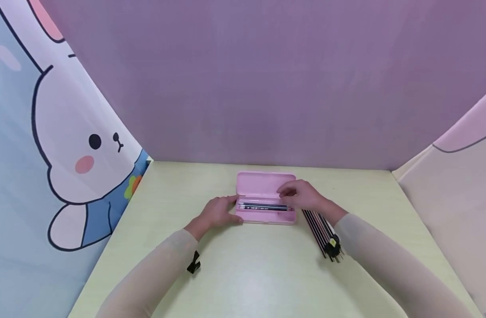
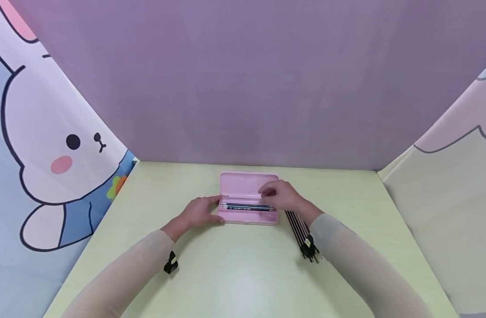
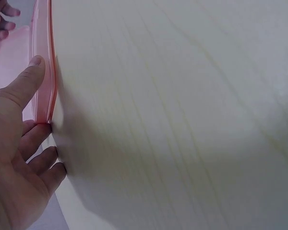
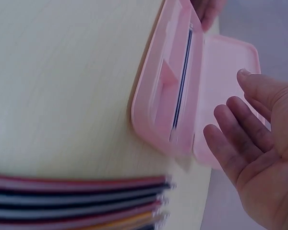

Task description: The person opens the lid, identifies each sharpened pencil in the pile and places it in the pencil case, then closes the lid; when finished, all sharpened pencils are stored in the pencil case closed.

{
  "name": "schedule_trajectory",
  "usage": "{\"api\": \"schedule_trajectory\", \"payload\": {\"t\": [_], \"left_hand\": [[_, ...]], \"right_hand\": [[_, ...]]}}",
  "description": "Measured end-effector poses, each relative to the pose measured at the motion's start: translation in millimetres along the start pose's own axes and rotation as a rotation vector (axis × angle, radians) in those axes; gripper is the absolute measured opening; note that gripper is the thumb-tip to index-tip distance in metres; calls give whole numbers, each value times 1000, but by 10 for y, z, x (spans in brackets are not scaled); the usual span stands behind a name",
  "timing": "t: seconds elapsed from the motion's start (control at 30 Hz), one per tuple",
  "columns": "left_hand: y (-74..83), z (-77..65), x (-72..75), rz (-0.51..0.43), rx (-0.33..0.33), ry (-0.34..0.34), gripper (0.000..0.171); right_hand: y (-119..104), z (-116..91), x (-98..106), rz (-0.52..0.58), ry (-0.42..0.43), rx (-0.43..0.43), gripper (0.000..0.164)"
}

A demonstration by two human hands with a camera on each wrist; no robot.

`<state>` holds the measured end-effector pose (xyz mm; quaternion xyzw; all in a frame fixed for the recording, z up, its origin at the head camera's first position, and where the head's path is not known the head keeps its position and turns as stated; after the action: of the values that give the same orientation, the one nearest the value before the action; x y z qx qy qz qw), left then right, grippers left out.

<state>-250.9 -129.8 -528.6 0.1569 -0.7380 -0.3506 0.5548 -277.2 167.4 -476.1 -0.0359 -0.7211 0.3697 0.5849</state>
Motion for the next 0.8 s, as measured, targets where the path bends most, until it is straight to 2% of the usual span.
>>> {"api": "schedule_trajectory", "payload": {"t": [0.1, 0.37, 0.6, 0.8], "left_hand": [[8, 0, -2, -1, -4, -2, 92], [18, 10, -5, -1, -7, 1, 92], [13, 13, -4, 6, -7, 4, 92], [0, 20, -18, 9, 1, 3, 93]], "right_hand": [[77, -133, 91, 4, 1, -42, 31], [487, -454, 239, 36, 29, -152, 37], [783, -716, 273, 54, 27, -229, 39], [951, -887, 263, 96, -16, -266, 39]]}}
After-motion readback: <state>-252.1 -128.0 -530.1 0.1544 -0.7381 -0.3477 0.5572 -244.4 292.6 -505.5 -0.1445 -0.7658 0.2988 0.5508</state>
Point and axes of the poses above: each hand's wrist, its own z-axis towards the middle knuckle, its own x-axis out of the back of the hand, y = z × x, the point moved 3 cm from there along z, towards the middle knuckle, and after that the axes turned 15 degrees about -z, right-handed, at the moved point
